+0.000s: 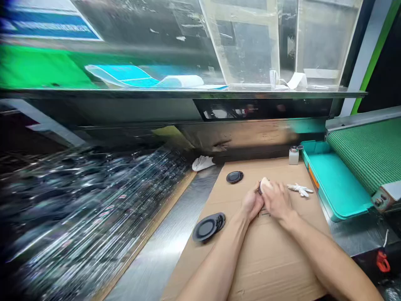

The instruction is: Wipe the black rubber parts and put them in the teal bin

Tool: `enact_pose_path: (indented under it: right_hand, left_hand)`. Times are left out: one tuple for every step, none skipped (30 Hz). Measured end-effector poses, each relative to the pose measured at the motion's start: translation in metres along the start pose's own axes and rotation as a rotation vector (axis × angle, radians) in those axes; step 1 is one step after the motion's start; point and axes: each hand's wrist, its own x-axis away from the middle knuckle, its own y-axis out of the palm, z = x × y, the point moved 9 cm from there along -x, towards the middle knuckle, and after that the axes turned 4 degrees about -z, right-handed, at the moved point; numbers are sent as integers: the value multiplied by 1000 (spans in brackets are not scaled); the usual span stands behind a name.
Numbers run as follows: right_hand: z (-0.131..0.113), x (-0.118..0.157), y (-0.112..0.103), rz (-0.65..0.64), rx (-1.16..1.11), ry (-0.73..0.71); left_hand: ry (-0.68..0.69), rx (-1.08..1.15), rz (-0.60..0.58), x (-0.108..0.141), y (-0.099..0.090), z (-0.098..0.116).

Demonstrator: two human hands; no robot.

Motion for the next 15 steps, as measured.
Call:
enact_pose_path:
  right_hand:
    - [15, -6, -10, 61, -49, 50]
    - [28, -11, -19, 110, -98, 91]
    - [39, -14, -27, 146, -147, 123]
    - [47, -15, -32, 169, -197, 146]
    - [52, -15, -37, 192, -261, 158]
    - [53, -15, -39, 186, -315, 162]
    - [52, -14, -38, 146, -355, 158]
    - [48, -13, -35, 84, -382, 149]
    - [44, -11, -30, 10, -403, 138]
    - [39, -10, -26, -63, -425, 129]
    - [36, -9, -23, -123, -450, 122]
    - [34, -8, -21, -160, -477, 123]
    - [33, -8, -21, -175, -502, 130]
    - [33, -9, -21, -174, -521, 138]
    - [33, -10, -22, -161, -529, 147]
  left_hand:
    - [-29, -10, -23, 3, 2, -1]
    - [-50, -17, -39, 5, 4, -1]
    - [-63, -20, -48, 7, 5, 0]
    - [-69, -19, -49, 8, 6, 0]
    - [-61, -12, -39, 8, 6, 2]
    - [-52, -2, -23, 8, 5, 3]
    - [-39, 11, -4, 7, 4, 4]
    - [-22, 22, 11, 6, 3, 5]
    - [-4, 30, 15, 5, 3, 5]
    - [12, 30, 8, 4, 3, 5]
    - [25, 22, -6, 3, 4, 3]
    - [36, 7, -22, 3, 5, 2]
    - [48, -12, -37, 3, 6, 0]
    - [60, -31, -51, 3, 7, -3]
    - [70, -45, -64, 3, 8, -5]
